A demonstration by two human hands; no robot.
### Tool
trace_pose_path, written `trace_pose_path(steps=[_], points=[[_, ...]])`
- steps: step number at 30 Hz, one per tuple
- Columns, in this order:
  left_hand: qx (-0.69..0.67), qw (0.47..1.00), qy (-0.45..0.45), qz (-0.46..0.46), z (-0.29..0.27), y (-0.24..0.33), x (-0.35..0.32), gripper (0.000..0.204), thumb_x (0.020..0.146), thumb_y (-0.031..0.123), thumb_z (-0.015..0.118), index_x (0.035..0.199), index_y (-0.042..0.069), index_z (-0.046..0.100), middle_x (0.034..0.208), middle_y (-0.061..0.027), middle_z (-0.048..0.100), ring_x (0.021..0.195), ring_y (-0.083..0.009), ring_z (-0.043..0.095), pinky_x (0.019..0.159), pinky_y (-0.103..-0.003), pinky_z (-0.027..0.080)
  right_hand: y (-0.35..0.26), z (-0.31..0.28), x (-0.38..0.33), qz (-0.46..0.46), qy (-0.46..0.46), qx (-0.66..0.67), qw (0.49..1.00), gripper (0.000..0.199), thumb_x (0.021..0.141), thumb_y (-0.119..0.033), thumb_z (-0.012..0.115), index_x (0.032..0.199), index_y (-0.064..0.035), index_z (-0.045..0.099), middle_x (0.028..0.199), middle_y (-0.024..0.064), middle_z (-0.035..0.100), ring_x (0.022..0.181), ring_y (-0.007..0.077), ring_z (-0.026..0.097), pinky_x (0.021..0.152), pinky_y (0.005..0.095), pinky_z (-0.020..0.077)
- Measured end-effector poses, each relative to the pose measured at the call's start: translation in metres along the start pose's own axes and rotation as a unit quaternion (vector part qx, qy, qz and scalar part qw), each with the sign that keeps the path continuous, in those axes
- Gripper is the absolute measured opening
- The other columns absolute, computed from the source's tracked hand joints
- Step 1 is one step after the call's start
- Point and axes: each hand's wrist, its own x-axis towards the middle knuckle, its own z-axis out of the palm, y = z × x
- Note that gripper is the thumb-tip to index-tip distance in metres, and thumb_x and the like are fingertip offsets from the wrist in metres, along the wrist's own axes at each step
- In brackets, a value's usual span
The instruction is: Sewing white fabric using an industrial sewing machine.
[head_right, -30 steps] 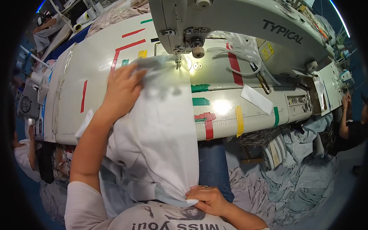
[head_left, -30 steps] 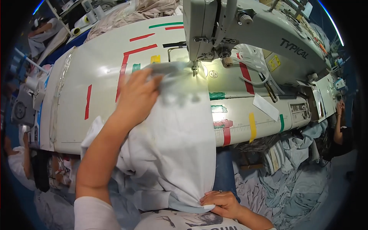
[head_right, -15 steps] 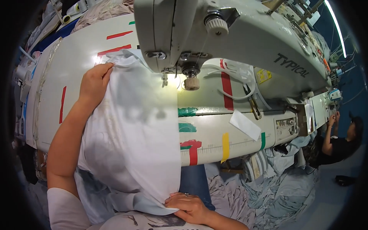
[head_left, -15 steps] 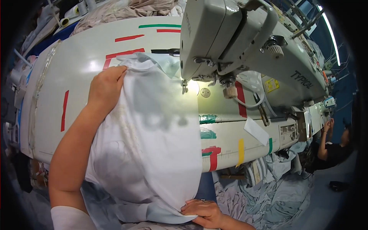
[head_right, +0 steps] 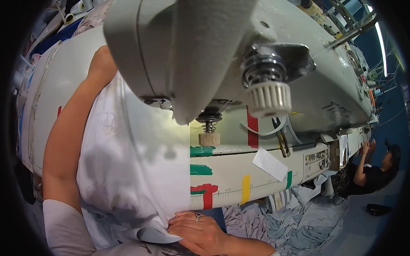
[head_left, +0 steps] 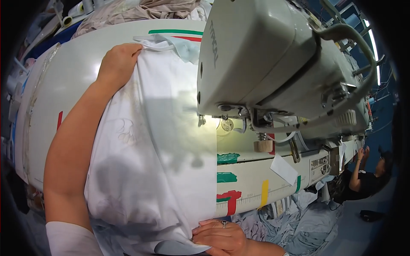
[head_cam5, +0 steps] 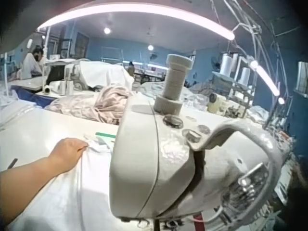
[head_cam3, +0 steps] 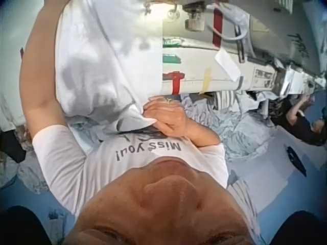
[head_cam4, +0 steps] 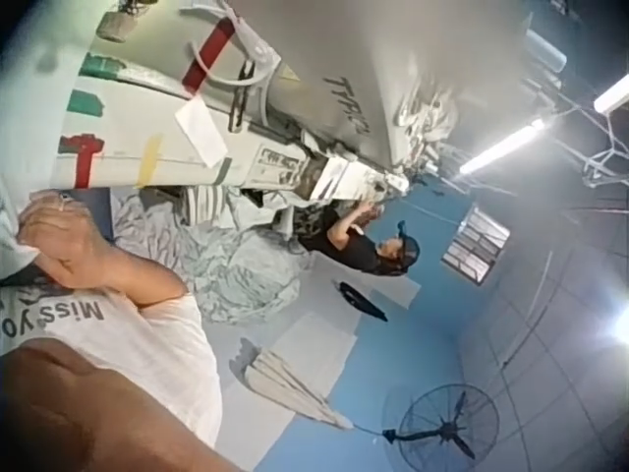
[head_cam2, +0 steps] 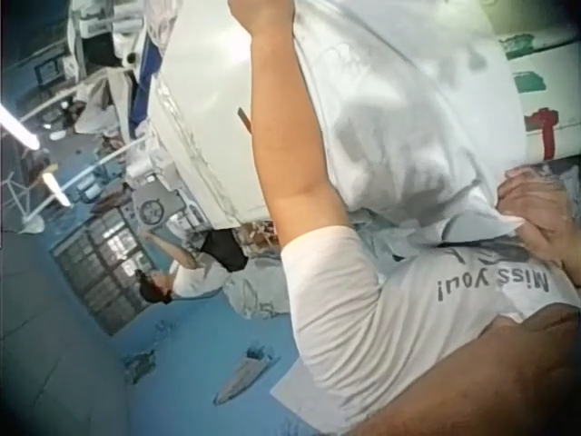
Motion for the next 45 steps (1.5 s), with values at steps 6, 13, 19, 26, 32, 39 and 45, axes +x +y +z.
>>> trace_pose_path(steps=[6, 13, 19, 26, 32, 39, 45], points=[[-0.004, 0.998, 0.057, 0.023, 0.026, -0.031, 0.039, 0.025, 0.090, 0.018, 0.048, 0.102, 0.008, 0.067, 0.098, -0.0153, 0.066, 0.091, -0.0353, 0.061, 0.081, -0.041, 0.048, 0.008, -0.018, 0.031, -0.019, -0.015, -0.045, 0.999, 0.023, 0.074, -0.001, 0.063, 0.096, 0.0034, 0.063, 0.091, 0.0130, 0.065, 0.092, 0.0300, 0.064, 0.090, 0.0441, 0.0501], [0.032, 0.998, 0.061, 0.007, 0.050, -0.045, 0.091, 0.025, 0.089, 0.017, 0.046, 0.101, 0.009, 0.067, 0.099, -0.0153, 0.066, 0.092, -0.0357, 0.061, 0.081, -0.043, 0.049, 0.021, -0.036, 0.072, -0.016, 0.002, -0.106, 0.994, 0.015, 0.074, -0.003, 0.063, 0.089, -0.0015, 0.067, 0.086, 0.0085, 0.069, 0.088, 0.0265, 0.068, 0.086, 0.0393, 0.0510], [0.073, 0.996, 0.051, 0.002, 0.066, -0.063, 0.136, 0.025, 0.088, 0.015, 0.045, 0.099, 0.009, 0.067, 0.100, -0.0180, 0.065, 0.094, -0.0355, 0.062, 0.082, -0.044, 0.049, 0.024, -0.046, 0.093, 0.034, 0.046, -0.113, 0.992, 0.016, 0.073, 0.000, 0.062, 0.089, -0.0026, 0.066, 0.087, 0.0095, 0.068, 0.090, 0.0282, 0.067, 0.089, 0.0423, 0.0482], [-0.149, 0.977, -0.147, 0.032, 0.004, -0.074, 0.111, 0.062, 0.083, 0.028, 0.062, 0.136, 0.003, 0.040, 0.133, -0.0195, 0.046, 0.124, -0.0329, 0.044, 0.104, -0.036, 0.034, -0.002, 0.013, -0.002, -0.104, 0.059, -0.329, 0.937, 0.028, 0.069, -0.006, 0.069, 0.097, -0.0037, 0.066, 0.104, 0.0127, 0.064, 0.090, 0.0288, 0.065, 0.083, 0.0412, 0.0511], [-0.143, 0.986, -0.071, -0.043, -0.128, -0.070, -0.156, 0.074, 0.067, 0.010, 0.073, 0.134, 0.005, 0.042, 0.139, -0.0179, 0.038, 0.128, -0.0286, 0.039, 0.105, -0.036, 0.034, 0.094, 0.039, -0.211, 0.458, 0.243, -0.227, 0.824, 0.012, 0.077, -0.007, 0.063, 0.086, -0.0005, 0.067, 0.080, 0.0202, 0.065, 0.074, 0.0364, 0.063, 0.067, 0.0399, 0.0505], [-0.269, 0.663, -0.639, -0.283, -0.135, -0.036, -0.549, 0.024, 0.091, 0.012, 0.057, 0.113, 0.002, 0.062, 0.105, -0.0060, 0.066, 0.095, -0.0154, 0.060, 0.084, -0.029, 0.048, 0.234, 0.048, -0.376, 0.613, 0.135, -0.220, 0.747, 0.034, 0.077, -0.019, 0.067, 0.101, 0.0055, 0.064, 0.096, 0.0241, 0.066, 0.091, 0.0331, 0.065, 0.079, 0.0379, 0.0498], [-0.296, 0.654, -0.635, -0.284, -0.042, -0.059, -0.574, 0.025, 0.091, 0.012, 0.057, 0.113, 0.002, 0.062, 0.105, -0.0060, 0.066, 0.094, -0.0159, 0.060, 0.084, -0.029, 0.048, 0.308, 0.076, -0.470, 0.608, 0.169, 0.071, 0.772, 0.041, 0.079, -0.027, 0.066, 0.101, 0.0074, 0.064, 0.100, 0.0207, 0.067, 0.092, 0.0275, 0.064, 0.078, 0.0346, 0.0491]])
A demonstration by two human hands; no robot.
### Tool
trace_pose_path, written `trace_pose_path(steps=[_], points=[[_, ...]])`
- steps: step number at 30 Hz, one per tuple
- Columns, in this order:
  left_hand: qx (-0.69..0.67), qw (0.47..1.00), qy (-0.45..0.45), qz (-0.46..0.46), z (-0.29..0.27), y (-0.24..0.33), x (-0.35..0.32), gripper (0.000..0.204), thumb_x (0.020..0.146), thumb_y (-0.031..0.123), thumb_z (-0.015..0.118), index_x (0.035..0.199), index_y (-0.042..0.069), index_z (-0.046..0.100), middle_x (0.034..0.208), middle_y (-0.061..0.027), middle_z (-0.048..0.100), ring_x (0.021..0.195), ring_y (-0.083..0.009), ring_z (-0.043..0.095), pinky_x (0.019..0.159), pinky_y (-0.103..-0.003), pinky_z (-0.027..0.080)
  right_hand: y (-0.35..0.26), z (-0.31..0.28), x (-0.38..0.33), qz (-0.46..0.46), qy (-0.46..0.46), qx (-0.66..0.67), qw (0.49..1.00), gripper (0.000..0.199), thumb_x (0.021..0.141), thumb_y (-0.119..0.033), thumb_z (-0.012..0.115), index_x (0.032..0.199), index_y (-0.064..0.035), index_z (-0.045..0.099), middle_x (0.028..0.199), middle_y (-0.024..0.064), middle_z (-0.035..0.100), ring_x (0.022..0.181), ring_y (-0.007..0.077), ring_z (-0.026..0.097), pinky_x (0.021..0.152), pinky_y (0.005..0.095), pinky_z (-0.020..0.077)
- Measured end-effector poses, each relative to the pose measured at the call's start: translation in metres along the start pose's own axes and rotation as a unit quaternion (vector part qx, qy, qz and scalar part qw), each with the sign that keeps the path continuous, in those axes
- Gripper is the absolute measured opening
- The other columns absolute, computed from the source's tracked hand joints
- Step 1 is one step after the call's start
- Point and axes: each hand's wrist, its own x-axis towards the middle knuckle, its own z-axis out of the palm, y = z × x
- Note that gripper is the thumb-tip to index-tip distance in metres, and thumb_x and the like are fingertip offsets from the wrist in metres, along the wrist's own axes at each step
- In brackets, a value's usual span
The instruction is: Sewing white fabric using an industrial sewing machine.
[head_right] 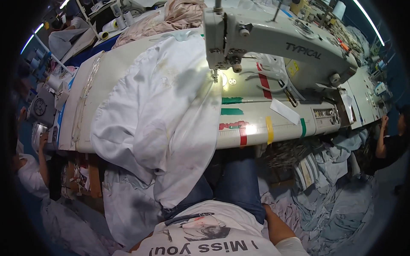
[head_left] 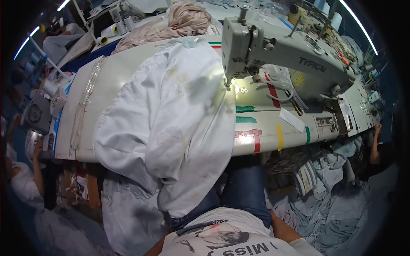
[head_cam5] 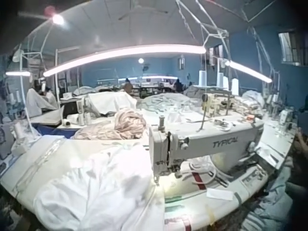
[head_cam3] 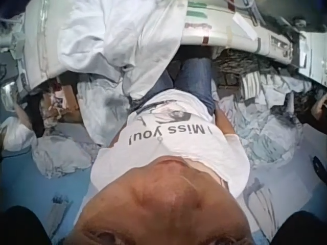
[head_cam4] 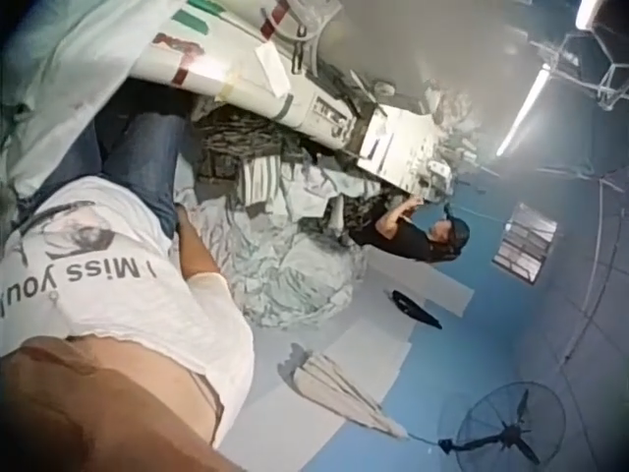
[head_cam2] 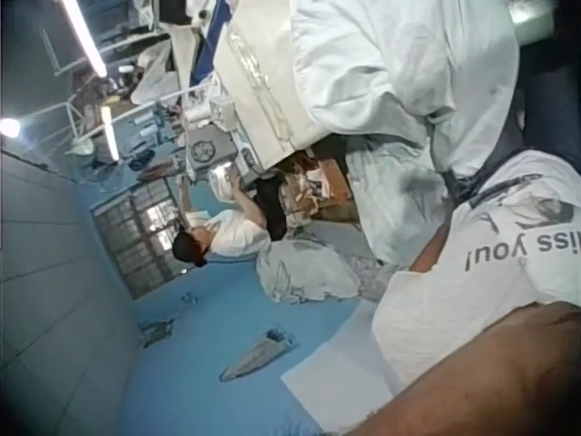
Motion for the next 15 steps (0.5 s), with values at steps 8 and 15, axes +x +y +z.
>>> trace_pose_path(steps=[8, 15], points=[[0.084, 0.988, -0.128, -0.015, 0.003, 0.009, 0.107, 0.027, 0.090, 0.013, 0.058, 0.114, 0.002, 0.061, 0.104, -0.0060, 0.066, 0.094, -0.0167, 0.060, 0.084, -0.030, 0.048, -0.055, 0.025, -0.007, -0.195, -0.017, -0.352, 0.915, 0.043, 0.066, -0.046, 0.062, 0.078, -0.0060, 0.071, 0.090, 0.0207, 0.067, 0.083, 0.0360, 0.066, 0.074, 0.0426, 0.0519], [0.073, 0.981, -0.181, -0.003, 0.035, 0.056, 0.187, 0.028, 0.089, 0.014, 0.058, 0.114, 0.002, 0.061, 0.104, -0.0060, 0.066, 0.094, -0.0174, 0.060, 0.084, -0.031, 0.048, -0.069, 0.022, -0.051, -0.143, 0.005, -0.298, 0.944, 0.043, 0.071, -0.046, 0.058, 0.082, -0.0064, 0.071, 0.096, 0.0219, 0.065, 0.089, 0.0364, 0.065, 0.074, 0.0434, 0.0503]])
